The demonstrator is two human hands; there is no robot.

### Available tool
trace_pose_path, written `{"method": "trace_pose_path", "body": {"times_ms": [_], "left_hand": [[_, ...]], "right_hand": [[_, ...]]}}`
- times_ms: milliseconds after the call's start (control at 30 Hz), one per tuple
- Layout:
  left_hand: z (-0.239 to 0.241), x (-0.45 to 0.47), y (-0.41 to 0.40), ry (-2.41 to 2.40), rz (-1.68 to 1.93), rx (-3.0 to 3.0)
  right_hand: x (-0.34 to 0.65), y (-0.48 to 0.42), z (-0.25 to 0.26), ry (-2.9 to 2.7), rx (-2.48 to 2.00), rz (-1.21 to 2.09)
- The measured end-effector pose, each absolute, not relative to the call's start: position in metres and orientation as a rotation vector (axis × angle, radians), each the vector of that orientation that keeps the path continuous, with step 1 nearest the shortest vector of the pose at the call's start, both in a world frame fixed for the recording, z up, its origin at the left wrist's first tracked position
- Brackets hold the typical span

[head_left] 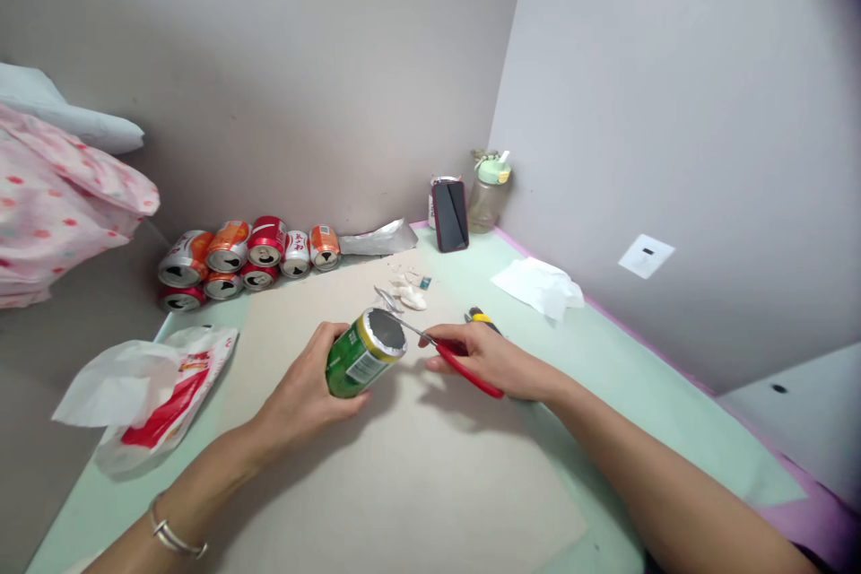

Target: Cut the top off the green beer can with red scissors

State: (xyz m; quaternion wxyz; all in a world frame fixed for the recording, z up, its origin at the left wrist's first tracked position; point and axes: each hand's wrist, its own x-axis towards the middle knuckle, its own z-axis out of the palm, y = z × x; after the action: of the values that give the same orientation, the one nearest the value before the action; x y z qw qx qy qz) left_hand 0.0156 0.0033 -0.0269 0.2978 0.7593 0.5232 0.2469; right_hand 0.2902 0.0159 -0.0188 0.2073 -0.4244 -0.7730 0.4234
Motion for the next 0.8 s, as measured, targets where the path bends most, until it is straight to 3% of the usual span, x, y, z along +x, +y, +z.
{"method": "trace_pose_path", "body": {"times_ms": [333,700,800], "left_hand": [[-0.039,0.023,0.001,1.325,0.662,2.073],[-0.026,0.022,-0.002,1.235,0.613,1.852],[-0.023,0.015,0.001,1.149,0.572,1.795]], "right_hand": [[0.278,0.012,-0.032,-2.246,-1.308,0.617],[0.286,0.010,-0.020,-2.231,-1.268,0.793],[0.291,0.010,-0.013,-2.214,-1.237,0.975]]}}
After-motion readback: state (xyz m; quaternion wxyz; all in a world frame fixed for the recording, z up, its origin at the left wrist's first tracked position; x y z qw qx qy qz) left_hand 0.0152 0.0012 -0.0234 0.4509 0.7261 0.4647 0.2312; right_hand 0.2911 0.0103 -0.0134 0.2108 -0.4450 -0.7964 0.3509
